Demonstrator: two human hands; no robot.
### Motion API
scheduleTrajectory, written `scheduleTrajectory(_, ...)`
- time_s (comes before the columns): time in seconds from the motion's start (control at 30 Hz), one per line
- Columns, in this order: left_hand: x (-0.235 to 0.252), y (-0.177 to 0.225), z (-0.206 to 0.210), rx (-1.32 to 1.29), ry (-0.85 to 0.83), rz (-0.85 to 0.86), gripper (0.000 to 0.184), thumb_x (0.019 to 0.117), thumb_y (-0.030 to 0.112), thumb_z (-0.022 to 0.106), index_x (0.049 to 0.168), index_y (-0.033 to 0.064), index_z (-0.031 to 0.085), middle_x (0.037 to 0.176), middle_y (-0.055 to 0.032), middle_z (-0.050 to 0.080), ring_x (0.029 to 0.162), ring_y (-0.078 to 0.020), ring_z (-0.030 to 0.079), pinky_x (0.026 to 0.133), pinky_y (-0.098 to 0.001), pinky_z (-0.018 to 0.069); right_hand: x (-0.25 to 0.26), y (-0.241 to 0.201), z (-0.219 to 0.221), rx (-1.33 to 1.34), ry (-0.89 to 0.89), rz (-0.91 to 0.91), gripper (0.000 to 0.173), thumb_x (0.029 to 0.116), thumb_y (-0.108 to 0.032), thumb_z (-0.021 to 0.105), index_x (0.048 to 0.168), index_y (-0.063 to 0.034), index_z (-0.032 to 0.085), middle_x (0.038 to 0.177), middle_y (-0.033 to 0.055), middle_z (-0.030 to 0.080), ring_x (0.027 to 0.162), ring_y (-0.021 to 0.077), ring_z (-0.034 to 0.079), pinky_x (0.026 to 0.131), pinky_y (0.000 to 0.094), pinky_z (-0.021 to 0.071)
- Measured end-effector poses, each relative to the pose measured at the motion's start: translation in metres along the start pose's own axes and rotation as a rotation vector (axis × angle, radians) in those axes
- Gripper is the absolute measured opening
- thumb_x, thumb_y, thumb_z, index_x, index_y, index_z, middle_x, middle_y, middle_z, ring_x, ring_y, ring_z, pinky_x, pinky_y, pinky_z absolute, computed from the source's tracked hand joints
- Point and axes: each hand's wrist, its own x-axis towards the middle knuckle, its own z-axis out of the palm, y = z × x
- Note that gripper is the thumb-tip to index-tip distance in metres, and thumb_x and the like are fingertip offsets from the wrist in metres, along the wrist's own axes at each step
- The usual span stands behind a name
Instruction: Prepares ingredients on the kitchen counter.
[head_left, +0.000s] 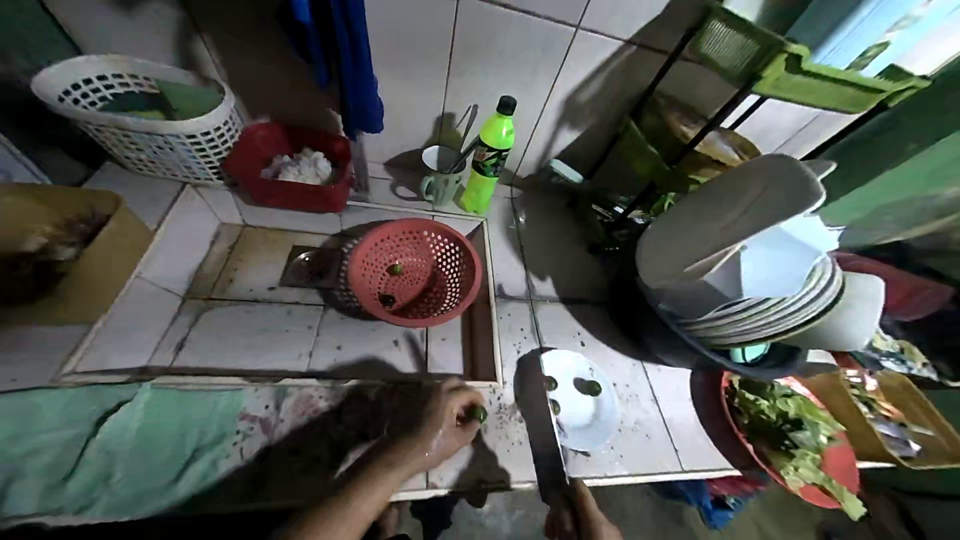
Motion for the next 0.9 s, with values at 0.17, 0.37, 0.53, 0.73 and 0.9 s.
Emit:
scheduleTrajectory(0.17, -0.027, -0.013, 0.041, 0.143, 0.092, -0.110, 0.035, 0.0985, 0.021, 0.063, 0.127, 0.0011, 0.067, 0.121, -0.0172, 0.068, 0.108, -0.0269, 0.067, 0.098, -0.0416, 0.0531, -0.014, -0.014, 0.010, -0.227, -0.133, 0.068, 0.035, 0.1085, -0.023, 0.045, 0.130, -0.0007, 0.061, 0.090, 0.0217, 0.072, 0.084, 0.0409, 0.072, 0.077, 0.0616, 0.0562)
scheduleTrajectory(0.37, -0.031, -0.008, 0.046, 0.204, 0.174, -0.157, 0.028, 0.0953, 0.020, 0.069, 0.119, 0.0053, 0.069, 0.112, -0.0130, 0.070, 0.106, -0.0251, 0.068, 0.095, -0.0436, 0.0543, -0.027, -0.016, 0.015, -0.384, -0.215, 0.110, 0.036, 0.1103, -0.027, 0.041, 0.134, -0.0065, 0.060, 0.100, 0.0219, 0.073, 0.092, 0.0423, 0.072, 0.080, 0.0604, 0.0560)
scheduleTrajectory(0.53, -0.030, -0.005, 0.047, 0.198, 0.160, -0.202, 0.030, 0.0942, 0.017, 0.069, 0.121, 0.0048, 0.067, 0.115, -0.0142, 0.068, 0.110, -0.0277, 0.066, 0.097, -0.0466, 0.0529, -0.033, -0.016, 0.014, -0.423, -0.256, 0.138, 0.036, 0.1106, -0.027, 0.040, 0.136, -0.0090, 0.058, 0.102, 0.0211, 0.073, 0.094, 0.0416, 0.073, 0.081, 0.0599, 0.0560)
scheduleTrajectory(0.73, -0.029, -0.010, 0.052, 0.190, 0.187, -0.167, 0.026, 0.0944, 0.015, 0.069, 0.117, 0.0022, 0.066, 0.117, -0.0161, 0.066, 0.111, -0.0285, 0.065, 0.097, -0.0451, 0.0525, -0.035, -0.015, 0.012, -0.452, -0.285, 0.133, 0.036, 0.1110, -0.027, 0.040, 0.137, -0.0087, 0.057, 0.104, 0.0210, 0.073, 0.097, 0.0411, 0.072, 0.084, 0.0585, 0.0556)
scheduleTrajectory(0.9, -0.029, -0.005, 0.052, 0.228, 0.162, -0.189, 0.029, 0.0954, 0.016, 0.067, 0.122, 0.0037, 0.066, 0.123, -0.0148, 0.064, 0.115, -0.0293, 0.063, 0.098, -0.0469, 0.0521, -0.037, -0.018, 0.011, -0.475, -0.310, 0.163, 0.038, 0.1108, -0.026, 0.039, 0.140, -0.0081, 0.054, 0.109, 0.0222, 0.072, 0.099, 0.0428, 0.072, 0.085, 0.0608, 0.0554)
